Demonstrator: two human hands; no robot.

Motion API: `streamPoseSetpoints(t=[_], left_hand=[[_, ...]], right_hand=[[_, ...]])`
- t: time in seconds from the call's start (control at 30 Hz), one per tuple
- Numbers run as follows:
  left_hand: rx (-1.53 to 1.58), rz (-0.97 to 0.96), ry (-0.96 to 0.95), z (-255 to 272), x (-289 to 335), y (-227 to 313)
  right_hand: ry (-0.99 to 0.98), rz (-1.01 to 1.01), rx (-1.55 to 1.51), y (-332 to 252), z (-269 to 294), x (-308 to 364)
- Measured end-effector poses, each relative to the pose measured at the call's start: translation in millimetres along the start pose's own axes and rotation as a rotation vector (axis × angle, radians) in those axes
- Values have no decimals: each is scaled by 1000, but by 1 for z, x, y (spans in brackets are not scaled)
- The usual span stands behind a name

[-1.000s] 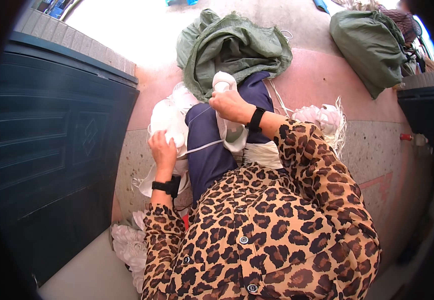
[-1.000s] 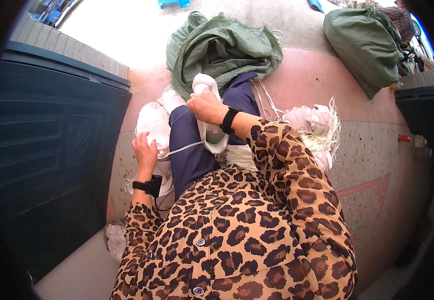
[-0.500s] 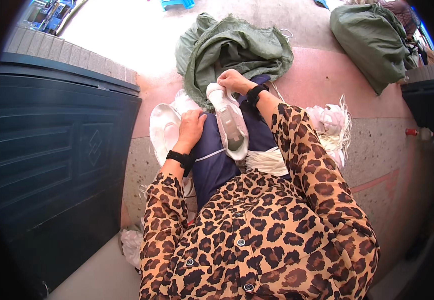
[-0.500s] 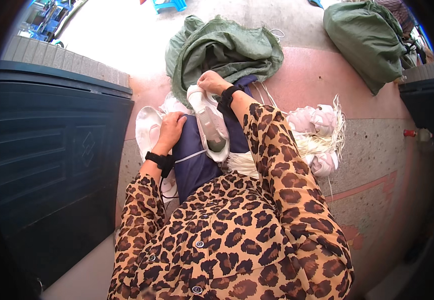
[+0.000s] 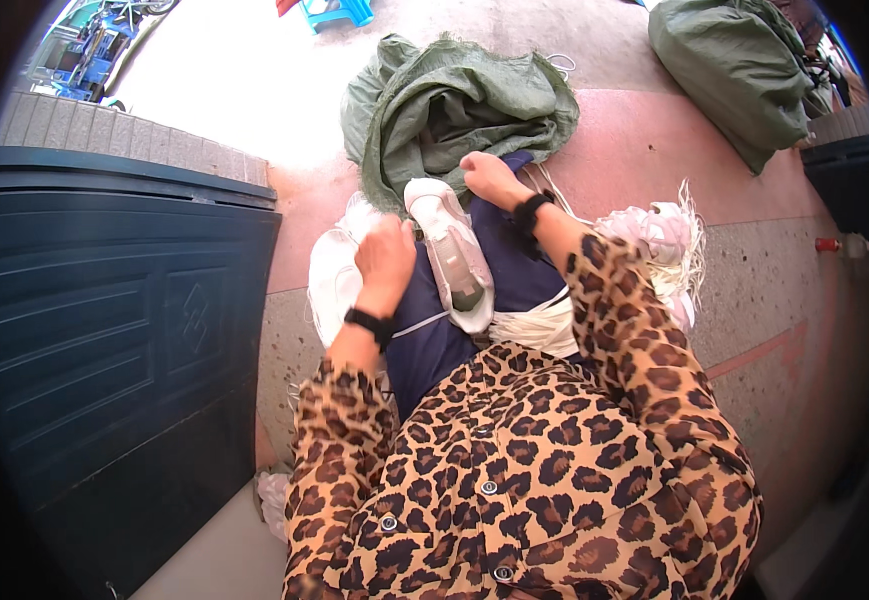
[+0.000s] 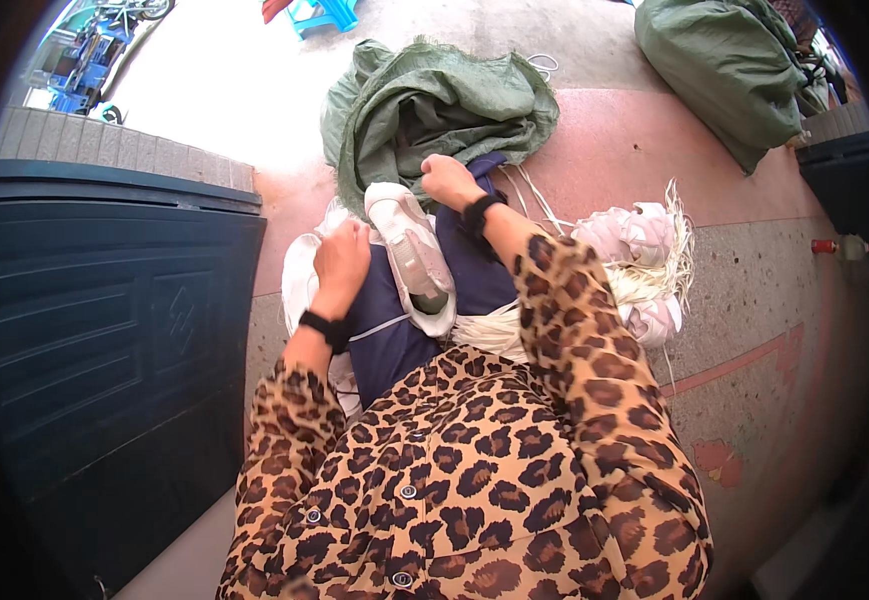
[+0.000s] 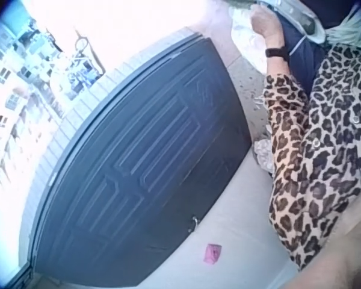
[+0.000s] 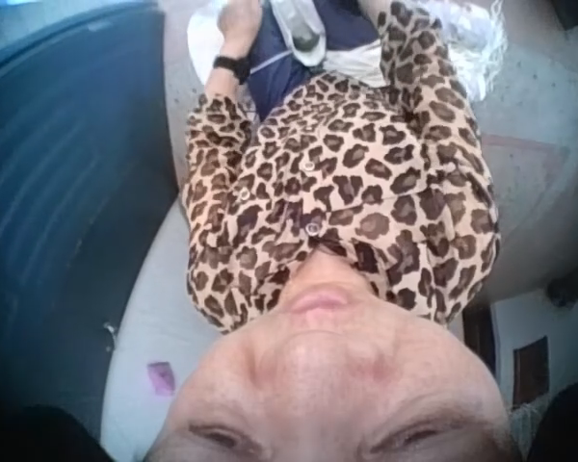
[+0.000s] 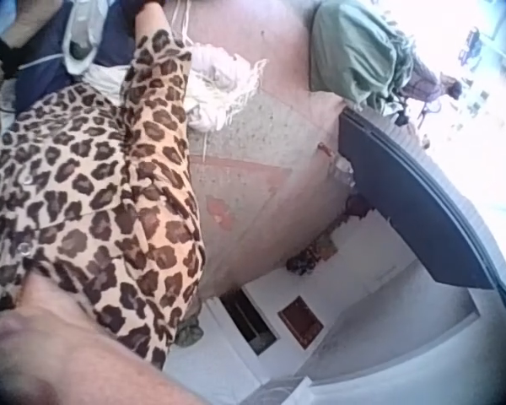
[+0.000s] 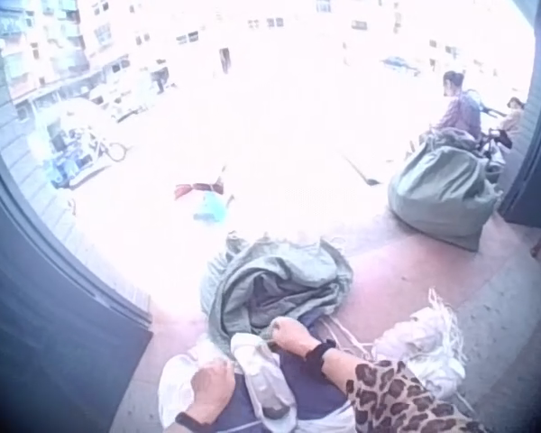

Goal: The recorder is lacing and organizing white athletic shoes.

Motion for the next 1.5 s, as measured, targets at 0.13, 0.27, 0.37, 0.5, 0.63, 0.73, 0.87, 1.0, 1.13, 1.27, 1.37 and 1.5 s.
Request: streamPoseSetpoints(t=[0.13, 0.27, 0.37, 0.5, 0.63, 0.73, 0.87, 1.0, 1.13, 1.27, 1.37, 1.5], left_hand=[[-57, -96, -215, -19, 71, 34], [-34, -236, -153, -34, 60, 44], [-43, -291, -119, -38, 49, 34], [27, -211, -135, -45, 62, 22], [108, -131, -82, -41, 59, 13], [202, -147, -69, -24, 48, 5], [355, -86, -203, -10, 58, -3], [438, -238, -279, -18, 74, 38], [377, -409, -572, -56, 93, 87], [367, -583, -542, -59, 103, 127], [277, -735, -552, -68, 120, 152], [170, -825, -514, -80, 130, 162]], right_hand=[[-177, 209, 161, -35, 6, 73], [-291, 285, 504, -41, -18, 115], [-266, 175, 459, -20, -22, 110], [-349, 158, 423, -1, -34, 111], [-321, 168, 365, -9, -29, 110], [-357, 186, 155, -15, -4, 114], [-471, 464, 141, -22, 44, 170], [-478, 463, 178, -12, 65, 216], [-436, 615, 308, -21, 56, 230], [-413, 550, 243, -18, 64, 228], [-267, 575, 336, -14, 82, 238], [-174, 544, 526, 6, 79, 243]])
Point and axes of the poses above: each hand's wrist, its own x-axis away from the middle knuckle, its own z-axis out of the back of the hand, y = z × x, the point moved 9 cm from there along -x, towards the middle knuckle, and after that the axes turned 2 degrees about y, right-handed, at the moved point
